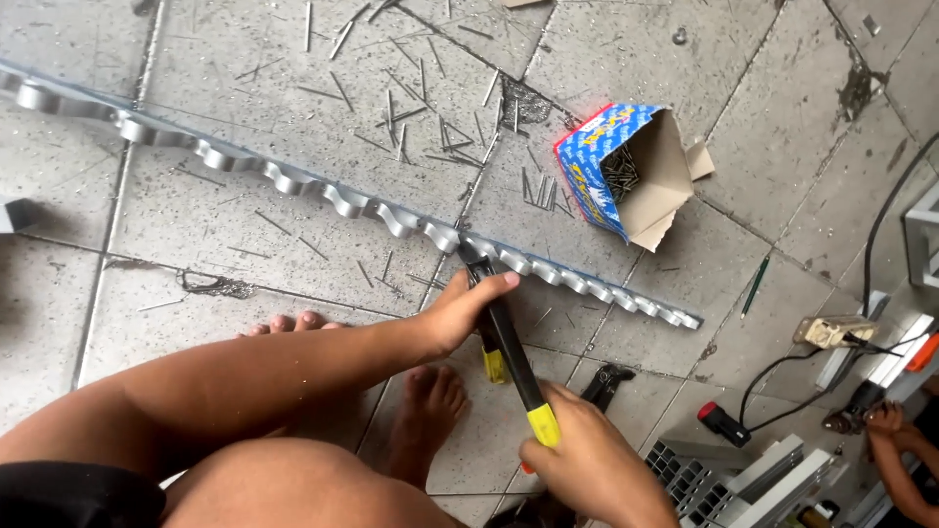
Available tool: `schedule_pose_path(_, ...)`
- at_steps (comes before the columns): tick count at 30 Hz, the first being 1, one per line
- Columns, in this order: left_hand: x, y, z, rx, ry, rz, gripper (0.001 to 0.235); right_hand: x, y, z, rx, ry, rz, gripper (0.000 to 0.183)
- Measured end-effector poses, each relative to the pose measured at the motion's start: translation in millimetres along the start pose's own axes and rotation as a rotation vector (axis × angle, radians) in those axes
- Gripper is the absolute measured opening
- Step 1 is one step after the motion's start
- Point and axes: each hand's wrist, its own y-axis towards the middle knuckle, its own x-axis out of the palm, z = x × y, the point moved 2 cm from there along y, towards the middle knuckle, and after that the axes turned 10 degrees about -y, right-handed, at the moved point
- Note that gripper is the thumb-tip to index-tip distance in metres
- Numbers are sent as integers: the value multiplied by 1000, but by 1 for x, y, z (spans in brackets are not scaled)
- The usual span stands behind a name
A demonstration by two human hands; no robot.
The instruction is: Using a manual hand riveter to fasten metal profiles together while sitting on the floor.
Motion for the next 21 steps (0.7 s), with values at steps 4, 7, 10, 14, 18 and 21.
schedule_pose_path(4,4,7,-6,73,-382,-194,36,55,76,25,-44,111,88,68)
schedule_pose_path(7,6,0,-3,-29,-363,-80,51,92,117,37,-28,181,201,86)
schedule_pose_path(10,9,3,-1,0,-369,-42,46,108,149,45,-105,149,549,42)
schedule_pose_path(14,5,2,-3,26,-301,-96,43,88,142,36,-152,84,537,39)
schedule_pose_path(18,-3,9,-10,130,-160,-230,32,22,35,3,-14,-140,41,68)
schedule_pose_path(21,-3,15,-13,96,-202,-240,41,14,9,2,-54,40,92,79)
